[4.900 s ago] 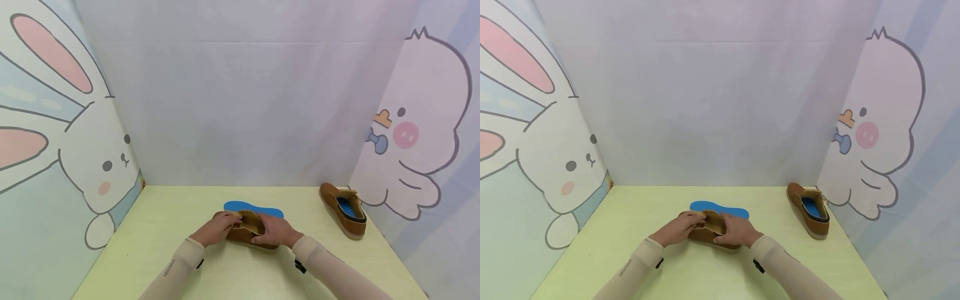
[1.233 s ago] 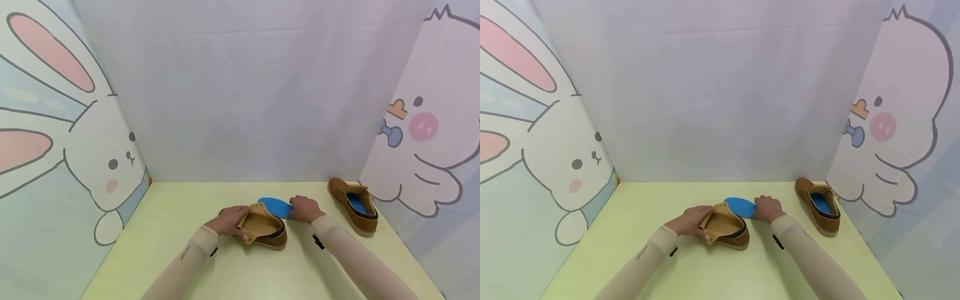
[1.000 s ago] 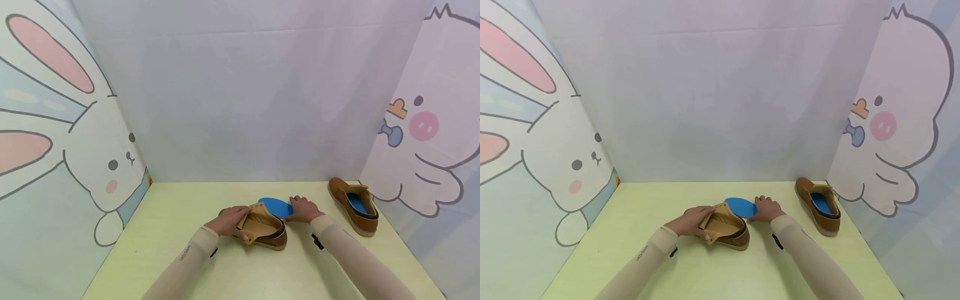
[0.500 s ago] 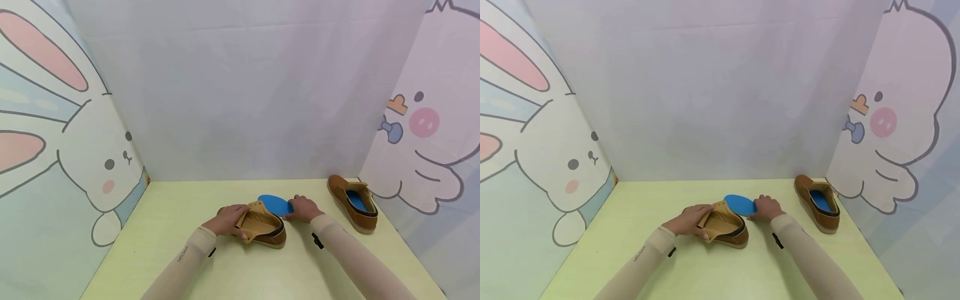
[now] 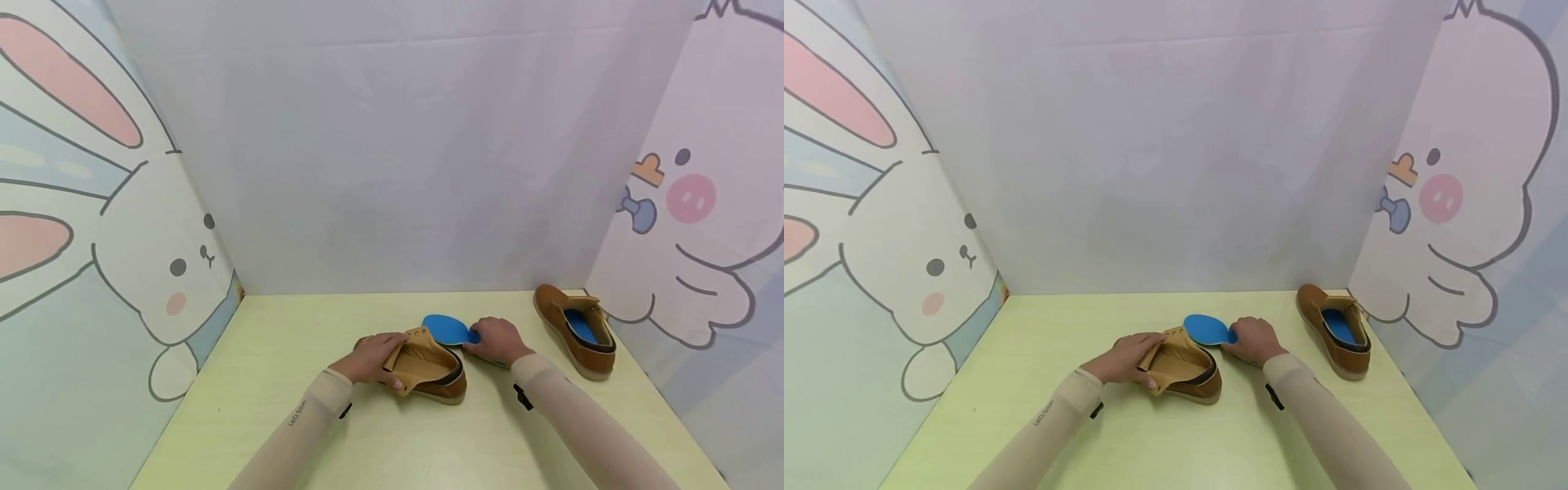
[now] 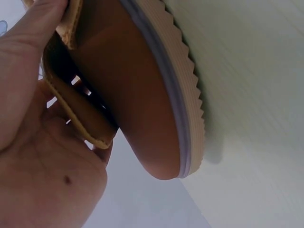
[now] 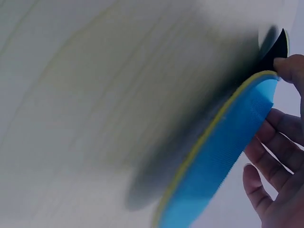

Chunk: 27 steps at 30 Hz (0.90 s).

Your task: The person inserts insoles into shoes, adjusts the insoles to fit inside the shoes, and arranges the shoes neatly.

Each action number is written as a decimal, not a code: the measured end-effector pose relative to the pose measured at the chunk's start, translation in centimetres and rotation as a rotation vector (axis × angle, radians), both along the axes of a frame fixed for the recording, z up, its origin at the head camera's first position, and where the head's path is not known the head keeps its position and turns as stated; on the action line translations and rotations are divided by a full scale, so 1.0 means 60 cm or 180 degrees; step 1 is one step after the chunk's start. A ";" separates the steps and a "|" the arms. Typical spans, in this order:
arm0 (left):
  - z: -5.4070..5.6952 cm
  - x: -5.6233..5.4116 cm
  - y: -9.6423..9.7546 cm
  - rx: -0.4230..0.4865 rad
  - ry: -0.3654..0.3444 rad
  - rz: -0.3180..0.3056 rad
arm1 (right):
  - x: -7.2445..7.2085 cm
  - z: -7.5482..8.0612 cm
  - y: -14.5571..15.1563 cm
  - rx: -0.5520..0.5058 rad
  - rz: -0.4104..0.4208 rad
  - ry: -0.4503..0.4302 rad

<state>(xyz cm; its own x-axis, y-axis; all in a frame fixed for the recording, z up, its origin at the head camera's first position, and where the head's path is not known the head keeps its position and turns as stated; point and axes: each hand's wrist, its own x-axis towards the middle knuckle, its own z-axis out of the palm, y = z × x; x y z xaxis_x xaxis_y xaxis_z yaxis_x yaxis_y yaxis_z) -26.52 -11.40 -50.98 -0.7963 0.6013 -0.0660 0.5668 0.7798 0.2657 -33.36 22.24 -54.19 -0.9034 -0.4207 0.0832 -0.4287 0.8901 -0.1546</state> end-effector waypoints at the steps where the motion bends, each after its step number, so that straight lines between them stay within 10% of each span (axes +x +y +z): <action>1: 0.000 0.000 0.000 0.0012 -0.0008 -0.0004 | 0.000 0.001 0.000 -0.0010 0.0009 0.0027; 15: -0.004 -0.002 -0.002 0.0056 -0.0025 -0.0028 | 0.023 0.101 -0.008 -0.0178 0.0125 0.0174; 27: -0.006 -0.004 -0.008 0.0102 0.0060 -0.0085 | 0.102 0.228 -0.055 0.0069 0.0664 0.0456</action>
